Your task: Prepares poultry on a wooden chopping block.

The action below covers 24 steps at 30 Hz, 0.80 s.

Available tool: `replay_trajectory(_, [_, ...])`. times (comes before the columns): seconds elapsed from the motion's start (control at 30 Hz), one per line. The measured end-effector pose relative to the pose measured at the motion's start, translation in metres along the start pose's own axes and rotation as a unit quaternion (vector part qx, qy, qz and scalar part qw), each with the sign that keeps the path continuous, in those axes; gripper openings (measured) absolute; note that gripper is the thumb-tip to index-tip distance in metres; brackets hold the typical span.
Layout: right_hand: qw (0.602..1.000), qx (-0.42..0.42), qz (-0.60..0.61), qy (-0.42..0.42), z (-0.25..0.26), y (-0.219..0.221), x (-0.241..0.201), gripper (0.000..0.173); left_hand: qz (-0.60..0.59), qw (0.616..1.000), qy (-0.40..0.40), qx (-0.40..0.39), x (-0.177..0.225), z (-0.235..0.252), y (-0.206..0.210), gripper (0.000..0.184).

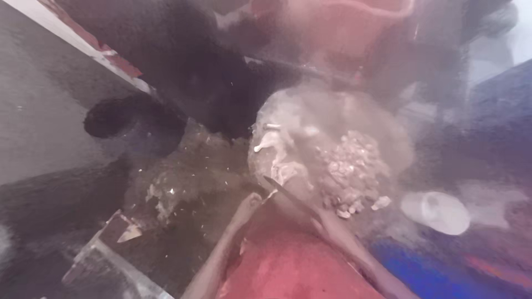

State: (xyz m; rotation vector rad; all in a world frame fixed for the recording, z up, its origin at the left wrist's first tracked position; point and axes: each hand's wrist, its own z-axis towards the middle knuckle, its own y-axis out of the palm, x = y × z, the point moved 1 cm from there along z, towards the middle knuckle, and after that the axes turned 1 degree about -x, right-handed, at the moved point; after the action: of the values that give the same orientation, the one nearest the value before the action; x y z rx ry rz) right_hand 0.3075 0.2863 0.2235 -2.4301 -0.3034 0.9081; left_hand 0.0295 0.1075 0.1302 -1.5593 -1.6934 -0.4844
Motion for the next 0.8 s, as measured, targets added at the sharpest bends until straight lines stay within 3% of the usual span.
replay_trajectory(0.13, [0.998,-0.024,-0.056,0.021,0.005,0.015,0.026,0.048,0.018,0.999,-0.022,0.016,-0.004,-0.011,-0.007,0.025])
replay_trajectory(0.3, [1.0,0.008,-0.021,-0.002,-0.01,0.0,-0.002,0.049,0.032,0.998,-0.046,-0.012,-0.043,-0.02,-0.043,0.028])
replay_trajectory(0.37, [0.999,0.034,-0.006,-0.017,-0.012,-0.002,-0.006,0.047,0.13,0.98,-0.126,0.078,-0.066,-0.026,-0.068,0.037])
replay_trajectory(0.43, [0.999,0.044,-0.014,-0.018,-0.014,-0.002,-0.003,0.042,0.221,0.928,-0.2,0.223,-0.085,-0.03,-0.095,0.045])
replay_trajectory(0.5, [0.999,0.011,-0.045,0.015,-0.019,-0.003,0.008,0.04,0.224,0.909,-0.175,0.305,-0.098,-0.026,-0.121,0.046])
replay_trajectory(0.57, [0.995,-0.01,-0.089,0.032,-0.025,0.006,0.034,0.042,0.207,0.923,-0.117,0.303,-0.075,-0.022,-0.129,0.042])
replay_trajectory(0.63, [0.995,-0.027,-0.095,0.034,-0.025,0.019,0.053,0.043,0.178,0.95,-0.03,0.253,-0.023,-0.008,-0.123,0.038])
replay_trajectory(0.8, [0.996,-0.034,-0.075,0.031,-0.03,0.028,0.054,0.048,0.182,0.975,0.128,0.021,0.12,0.053,-0.042,0.038])
